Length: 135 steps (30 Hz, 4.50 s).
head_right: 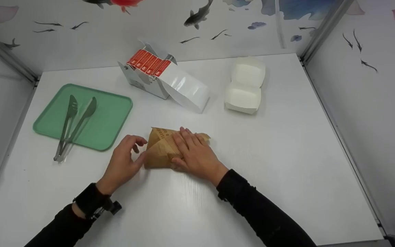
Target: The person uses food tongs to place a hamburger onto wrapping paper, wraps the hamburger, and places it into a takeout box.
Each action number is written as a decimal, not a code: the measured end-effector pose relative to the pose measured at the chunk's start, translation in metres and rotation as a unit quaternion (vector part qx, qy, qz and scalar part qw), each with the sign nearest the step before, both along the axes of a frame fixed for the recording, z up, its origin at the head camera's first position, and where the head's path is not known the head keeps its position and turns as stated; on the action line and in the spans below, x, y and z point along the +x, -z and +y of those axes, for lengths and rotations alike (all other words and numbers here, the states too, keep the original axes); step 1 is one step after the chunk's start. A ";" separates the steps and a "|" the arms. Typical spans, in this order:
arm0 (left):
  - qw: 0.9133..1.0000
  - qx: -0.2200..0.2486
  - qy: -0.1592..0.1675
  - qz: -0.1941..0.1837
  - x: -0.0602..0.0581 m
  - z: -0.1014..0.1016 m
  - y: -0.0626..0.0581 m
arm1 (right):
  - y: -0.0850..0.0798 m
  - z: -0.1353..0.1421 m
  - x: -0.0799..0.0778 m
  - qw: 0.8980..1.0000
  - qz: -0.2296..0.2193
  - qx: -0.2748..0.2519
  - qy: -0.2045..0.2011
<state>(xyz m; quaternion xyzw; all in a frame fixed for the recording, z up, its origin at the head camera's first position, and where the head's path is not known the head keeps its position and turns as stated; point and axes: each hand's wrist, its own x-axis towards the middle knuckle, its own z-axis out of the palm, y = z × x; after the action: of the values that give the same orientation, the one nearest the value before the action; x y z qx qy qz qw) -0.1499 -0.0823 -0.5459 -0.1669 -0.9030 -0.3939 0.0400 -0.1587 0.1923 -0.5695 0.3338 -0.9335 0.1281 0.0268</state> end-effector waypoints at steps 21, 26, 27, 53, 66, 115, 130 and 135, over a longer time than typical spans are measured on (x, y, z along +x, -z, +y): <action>0.943 -0.263 0.120 0.165 0.024 0.060 0.013 | -0.001 -0.022 0.015 0.996 0.006 0.015 0.082; 0.948 -0.269 0.128 0.112 0.022 0.063 0.018 | 0.000 -0.024 0.017 0.996 -0.013 -0.012 0.089; 0.947 -0.271 0.126 0.113 0.020 0.063 0.019 | 0.000 -0.024 0.017 0.996 -0.018 -0.018 0.089; 0.937 -0.282 0.060 0.196 0.014 0.041 0.006 | -0.015 -0.013 0.060 0.997 -0.044 -0.045 0.046; 0.943 -0.234 0.087 0.221 0.014 0.022 0.008 | -0.018 -0.024 0.051 0.991 -0.075 -0.101 -0.042; 0.951 -0.153 0.103 0.248 -0.004 -0.006 0.008 | -0.099 -0.076 -0.241 0.995 0.071 0.072 0.017; 0.950 -0.168 0.109 0.240 -0.005 -0.006 0.007 | -0.106 -0.070 -0.246 0.987 -0.087 -0.076 0.108; 0.949 -0.196 0.115 0.219 -0.005 -0.007 0.005 | -0.108 -0.064 -0.248 0.969 -0.079 -0.162 0.167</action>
<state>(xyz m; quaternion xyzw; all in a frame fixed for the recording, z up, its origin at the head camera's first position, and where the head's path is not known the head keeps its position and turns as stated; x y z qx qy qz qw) -0.1550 -0.0895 -0.5509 -0.3560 -0.9062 -0.1647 0.1581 -0.4065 0.1288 -0.4610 0.1529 -0.9420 0.2974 0.0282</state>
